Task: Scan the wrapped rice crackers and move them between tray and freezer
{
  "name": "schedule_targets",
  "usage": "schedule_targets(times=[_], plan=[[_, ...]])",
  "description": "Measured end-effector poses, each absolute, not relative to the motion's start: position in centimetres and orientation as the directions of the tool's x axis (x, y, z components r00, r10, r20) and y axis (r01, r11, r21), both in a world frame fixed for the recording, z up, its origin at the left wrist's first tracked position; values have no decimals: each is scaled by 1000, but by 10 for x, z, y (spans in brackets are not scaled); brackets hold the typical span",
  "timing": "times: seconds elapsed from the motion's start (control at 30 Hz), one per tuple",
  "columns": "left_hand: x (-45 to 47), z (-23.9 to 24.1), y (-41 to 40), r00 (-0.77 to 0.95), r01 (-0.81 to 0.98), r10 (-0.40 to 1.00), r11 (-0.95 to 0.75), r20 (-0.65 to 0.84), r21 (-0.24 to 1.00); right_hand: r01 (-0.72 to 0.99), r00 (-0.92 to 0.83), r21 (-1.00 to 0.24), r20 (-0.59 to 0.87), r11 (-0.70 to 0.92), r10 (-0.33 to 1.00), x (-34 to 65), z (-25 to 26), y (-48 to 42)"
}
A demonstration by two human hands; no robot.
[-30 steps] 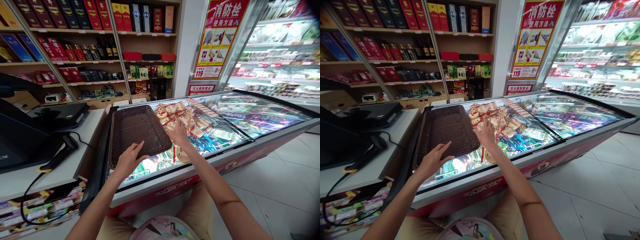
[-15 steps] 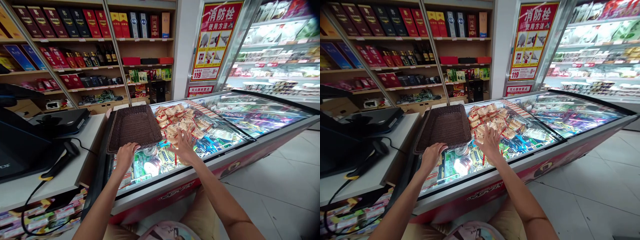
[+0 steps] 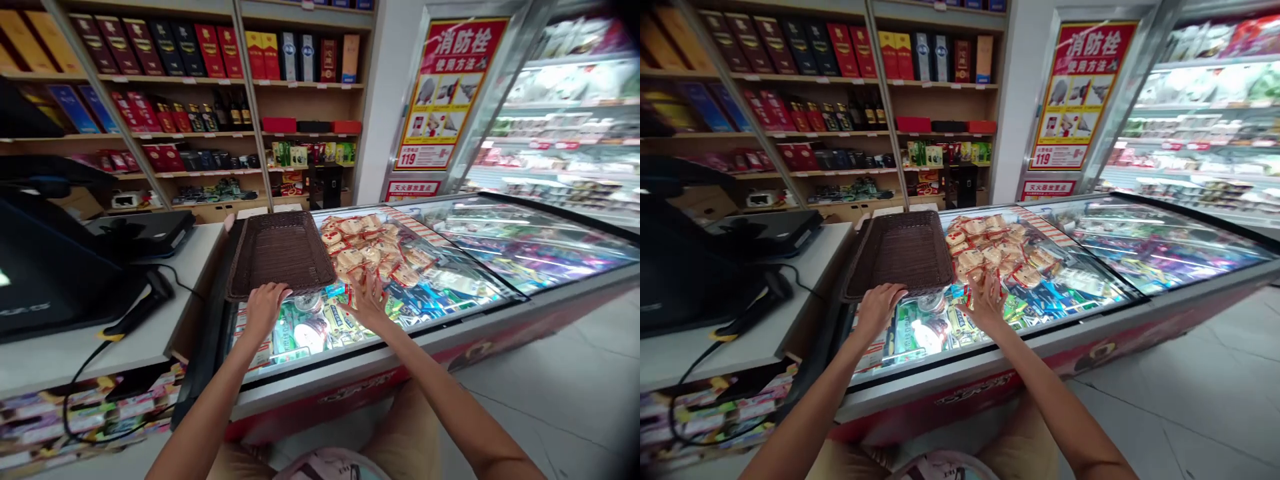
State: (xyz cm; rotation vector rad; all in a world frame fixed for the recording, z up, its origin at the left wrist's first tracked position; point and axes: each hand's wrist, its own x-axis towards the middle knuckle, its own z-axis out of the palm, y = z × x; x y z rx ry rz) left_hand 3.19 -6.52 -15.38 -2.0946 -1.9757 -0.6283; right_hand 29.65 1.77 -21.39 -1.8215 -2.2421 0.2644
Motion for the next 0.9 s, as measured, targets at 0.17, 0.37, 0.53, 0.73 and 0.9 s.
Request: schedule_targets(times=[0.17,0.37,0.53,0.73,0.9], plan=[[16,-148,-80,-40,978,865,-69,500,197,925,-181,-290,228,244,957,285,-229,24],[-80,-121,-124,-416,909,681,302,602,287,910,-173,-273,432,312,885,292,-237,10],[-157,-122,-160,-621,780,583,527,524,338,867,-186,-324,493,378,850,290,-221,7],[-149,-118,-161,-616,781,510,495,600,381,728,-232,-444,556,521,798,274,-196,8],[-61,-83,-129,-485,827,665,136,568,546,432,-293,-616,594,658,749,249,-151,3]])
